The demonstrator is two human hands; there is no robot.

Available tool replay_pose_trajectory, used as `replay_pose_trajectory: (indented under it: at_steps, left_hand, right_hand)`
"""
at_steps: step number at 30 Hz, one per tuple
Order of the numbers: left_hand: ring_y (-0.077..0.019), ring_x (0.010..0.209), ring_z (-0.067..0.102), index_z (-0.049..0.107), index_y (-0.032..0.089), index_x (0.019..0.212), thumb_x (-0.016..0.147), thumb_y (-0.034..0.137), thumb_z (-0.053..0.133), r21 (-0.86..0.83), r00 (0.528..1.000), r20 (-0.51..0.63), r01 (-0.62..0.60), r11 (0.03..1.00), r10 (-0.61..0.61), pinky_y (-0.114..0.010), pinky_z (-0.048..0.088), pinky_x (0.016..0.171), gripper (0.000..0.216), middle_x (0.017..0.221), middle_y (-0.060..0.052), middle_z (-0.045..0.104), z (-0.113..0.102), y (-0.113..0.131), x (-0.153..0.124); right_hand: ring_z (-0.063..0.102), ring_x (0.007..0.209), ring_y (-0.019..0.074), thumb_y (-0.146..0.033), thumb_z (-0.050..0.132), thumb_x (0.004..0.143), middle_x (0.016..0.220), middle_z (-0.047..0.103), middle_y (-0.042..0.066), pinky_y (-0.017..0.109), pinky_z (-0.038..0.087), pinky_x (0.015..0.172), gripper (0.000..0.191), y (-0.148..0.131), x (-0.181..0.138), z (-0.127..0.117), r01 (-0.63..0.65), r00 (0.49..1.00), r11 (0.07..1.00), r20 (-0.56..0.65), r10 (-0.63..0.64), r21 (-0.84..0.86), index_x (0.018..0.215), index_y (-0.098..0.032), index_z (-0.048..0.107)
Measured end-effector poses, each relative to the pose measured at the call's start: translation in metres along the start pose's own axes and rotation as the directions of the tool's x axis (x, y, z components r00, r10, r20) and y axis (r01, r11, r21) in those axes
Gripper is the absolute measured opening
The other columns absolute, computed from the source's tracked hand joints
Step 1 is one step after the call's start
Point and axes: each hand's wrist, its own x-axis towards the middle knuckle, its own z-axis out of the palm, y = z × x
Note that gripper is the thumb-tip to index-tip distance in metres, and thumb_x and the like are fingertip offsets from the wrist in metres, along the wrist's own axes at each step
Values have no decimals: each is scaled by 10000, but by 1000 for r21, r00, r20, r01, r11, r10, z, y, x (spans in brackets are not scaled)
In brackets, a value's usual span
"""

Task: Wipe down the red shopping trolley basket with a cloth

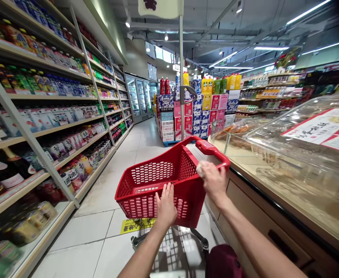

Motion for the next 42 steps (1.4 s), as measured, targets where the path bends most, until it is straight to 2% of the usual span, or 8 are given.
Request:
replay_pose_trajectory:
  at_steps: [4, 11, 18, 24, 28, 31, 37, 42]
  left_hand:
    - [-177, 1342, 103, 206, 140, 1368, 579, -14, 349, 39, 999, -35, -20, 999, 21, -530, 89, 1064, 816, 1457, -34, 173, 3, -3, 2]
    - [-187, 1344, 84, 182, 162, 1377, 552, -18, 375, 32, 1000, -15, 4, 999, -3, -511, 89, 1068, 866, 1463, -29, 146, 1, -3, 2]
    - [-194, 1340, 114, 224, 157, 1367, 541, -8, 365, 13, 999, -31, -10, 1000, 11, -525, 61, 1068, 855, 1450, -37, 188, 0, -3, -1]
    - [-195, 1337, 136, 236, 151, 1362, 538, 4, 374, -78, 1000, -12, 4, 997, -5, -531, 81, 1069, 848, 1444, -34, 214, -8, -4, -3]
    - [-205, 1309, 234, 329, 129, 1321, 654, 70, 366, -217, 992, -112, 27, 976, -52, -514, 55, 1082, 671, 1392, -66, 345, -11, 6, 1]
    - [-163, 1312, 226, 298, 154, 1339, 777, 141, 304, -396, 984, -178, -69, 916, -3, -448, 83, 1099, 563, 1418, -40, 297, -7, 17, 7]
    - [-174, 1295, 266, 296, 193, 1336, 879, 336, 252, -596, 987, -161, -77, 799, -24, -467, 95, 1091, 481, 1405, -47, 329, 2, 36, 30]
    - [-201, 1093, 469, 473, 225, 1201, 812, 301, 437, -528, 963, -253, -53, 847, -97, -453, 253, 1038, 398, 1161, -37, 564, 7, 60, 57]
  right_hand:
    - [435, 1163, 182, -87, 369, 805, 1220, 552, 50, 422, 83, 1042, 405, -39, -12, 7, 236, 961, 964, 118, -250, 121, 1137, -226, 555]
    - [476, 1114, 235, -79, 374, 768, 1199, 561, 99, 510, 99, 1011, 404, 18, 15, -16, -116, 993, 993, 14, 116, -4, 1104, -183, 573]
    - [469, 1141, 187, -82, 387, 790, 1196, 571, 41, 424, 94, 1042, 399, -42, -12, 14, 232, 968, 959, 56, -244, 164, 1099, -242, 581]
    - [488, 1105, 262, -89, 395, 753, 1164, 586, 97, 527, 124, 1003, 385, -9, 4, -2, -17, 1000, 997, -4, 17, 78, 1084, -174, 573]
    - [528, 1055, 230, -83, 379, 750, 1141, 601, 90, 508, 124, 1022, 445, -41, -1, 3, 106, 987, 971, 94, -129, 215, 1171, -163, 497]
    - [549, 1027, 217, -110, 370, 764, 1121, 610, 92, 509, 145, 1020, 429, -62, -10, 9, 131, 977, 955, 131, -171, 268, 1174, -165, 480]
    - [426, 1176, 286, -144, 429, 683, 1242, 523, 89, 586, 170, 971, 488, -25, -13, 7, 275, 929, 947, 210, -306, 164, 1153, -246, 509]
    - [550, 1036, 176, -51, 321, 692, 1089, 626, 68, 411, 319, 944, 533, 3, 6, 11, 269, 897, 917, 269, -350, 293, 1190, -182, 462]
